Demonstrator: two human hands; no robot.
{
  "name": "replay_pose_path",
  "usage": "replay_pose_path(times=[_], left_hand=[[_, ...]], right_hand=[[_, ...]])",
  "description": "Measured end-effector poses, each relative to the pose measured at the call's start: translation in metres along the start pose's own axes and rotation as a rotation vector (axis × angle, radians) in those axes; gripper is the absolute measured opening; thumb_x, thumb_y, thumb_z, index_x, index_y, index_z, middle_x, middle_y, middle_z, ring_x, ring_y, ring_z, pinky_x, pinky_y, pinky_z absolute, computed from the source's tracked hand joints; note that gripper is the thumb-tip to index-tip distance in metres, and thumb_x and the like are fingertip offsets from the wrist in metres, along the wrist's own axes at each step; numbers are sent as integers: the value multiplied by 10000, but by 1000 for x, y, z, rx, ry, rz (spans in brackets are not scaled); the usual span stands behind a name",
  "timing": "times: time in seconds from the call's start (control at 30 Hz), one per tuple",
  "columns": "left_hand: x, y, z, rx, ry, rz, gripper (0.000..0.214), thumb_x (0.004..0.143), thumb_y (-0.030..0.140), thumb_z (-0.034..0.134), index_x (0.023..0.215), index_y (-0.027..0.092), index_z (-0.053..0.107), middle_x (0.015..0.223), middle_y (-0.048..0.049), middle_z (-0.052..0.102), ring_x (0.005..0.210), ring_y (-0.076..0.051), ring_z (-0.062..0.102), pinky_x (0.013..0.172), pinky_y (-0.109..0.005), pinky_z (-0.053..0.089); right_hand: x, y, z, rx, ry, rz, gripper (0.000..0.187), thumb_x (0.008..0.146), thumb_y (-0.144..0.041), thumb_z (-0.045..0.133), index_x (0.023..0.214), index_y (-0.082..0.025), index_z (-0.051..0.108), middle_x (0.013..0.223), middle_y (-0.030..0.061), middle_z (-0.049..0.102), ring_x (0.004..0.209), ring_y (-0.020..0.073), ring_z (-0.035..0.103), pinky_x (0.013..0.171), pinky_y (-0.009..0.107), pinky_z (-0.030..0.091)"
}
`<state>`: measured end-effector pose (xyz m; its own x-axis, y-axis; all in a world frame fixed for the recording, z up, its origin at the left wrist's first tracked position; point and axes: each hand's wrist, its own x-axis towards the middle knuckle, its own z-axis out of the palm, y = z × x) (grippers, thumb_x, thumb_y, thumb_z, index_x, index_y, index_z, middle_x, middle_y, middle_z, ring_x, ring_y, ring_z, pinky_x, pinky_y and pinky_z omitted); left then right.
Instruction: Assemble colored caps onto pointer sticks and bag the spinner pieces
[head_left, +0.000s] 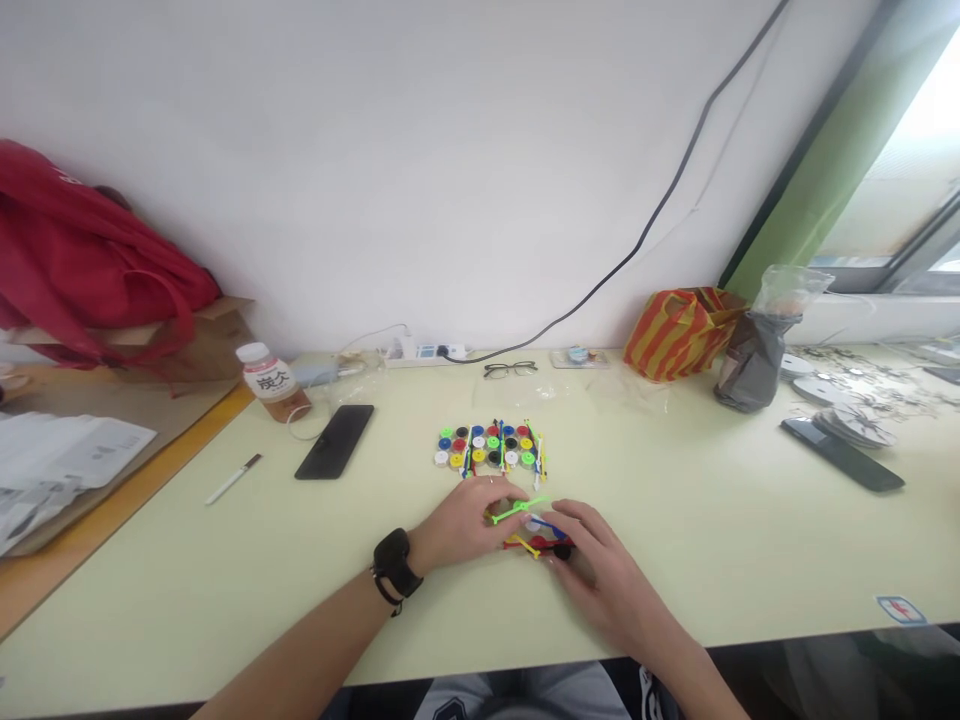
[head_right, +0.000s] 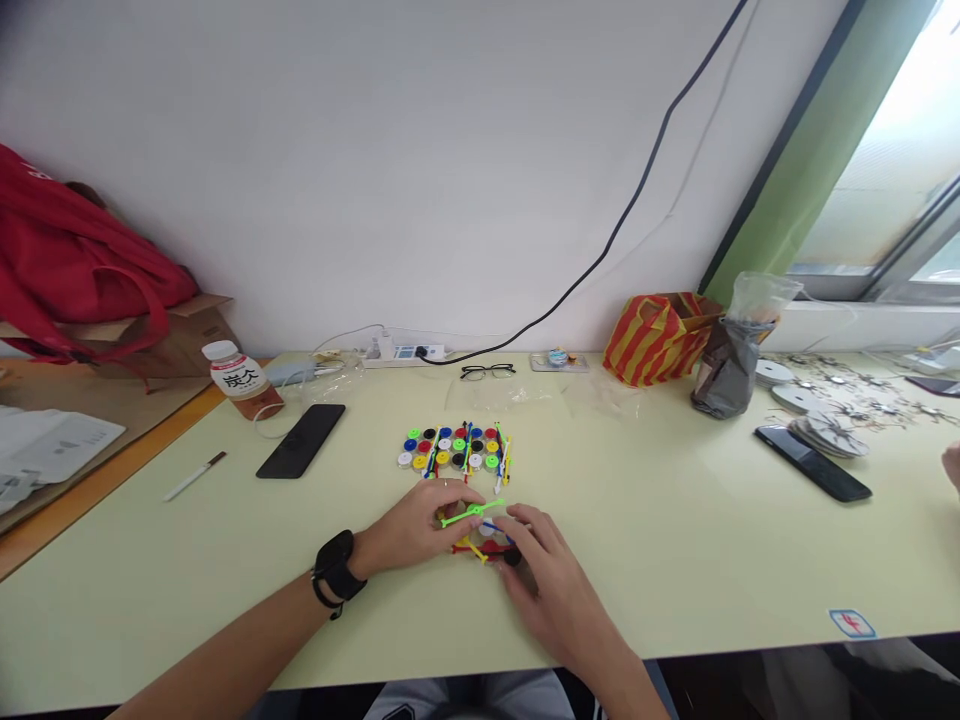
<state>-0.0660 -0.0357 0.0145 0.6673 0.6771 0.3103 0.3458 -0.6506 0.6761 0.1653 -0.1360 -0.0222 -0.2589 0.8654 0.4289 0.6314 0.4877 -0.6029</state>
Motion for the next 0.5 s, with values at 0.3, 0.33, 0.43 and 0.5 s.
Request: replay_pose_path(times=[0.3,0.33,0.43,0.5], left_hand=[[1,-5,0,-63,19,-44,243,1001,334,624,1194,248,744,1081,-73,750,917,-231,673,817,-325,512],[1,-5,0,-46,10,-30,244,1005,326,618,1202,251,743,1105,-80,746,996,-249,668,885,-345,510],[1,-5,0,2,-2,8,240,1009,310,610,1195,245,747,1113,-97,731,1115,-277,631,985,-382,487],[1,-5,0,16,1,11,230,1008,304,610,1181,239,747,1095,-99,728,1094,-273,634,969,-378,491]], right_hand=[[2,3,-1,173,-33,-27,322,970,-136,529,1217,-286,670,1263,109,661,1208,272,635,1006,451,592],[2,4,-1,180,-37,-30,323,972,-135,527,1220,-284,669,1268,109,660,1213,269,633,1012,451,588],[0,4,0,196,-44,-39,335,969,-122,524,1229,-279,663,1269,107,665,1211,260,633,1020,449,580],[0,5,0,196,-40,-35,342,954,-107,530,1217,-279,665,1251,101,674,1192,254,642,1012,441,581]])
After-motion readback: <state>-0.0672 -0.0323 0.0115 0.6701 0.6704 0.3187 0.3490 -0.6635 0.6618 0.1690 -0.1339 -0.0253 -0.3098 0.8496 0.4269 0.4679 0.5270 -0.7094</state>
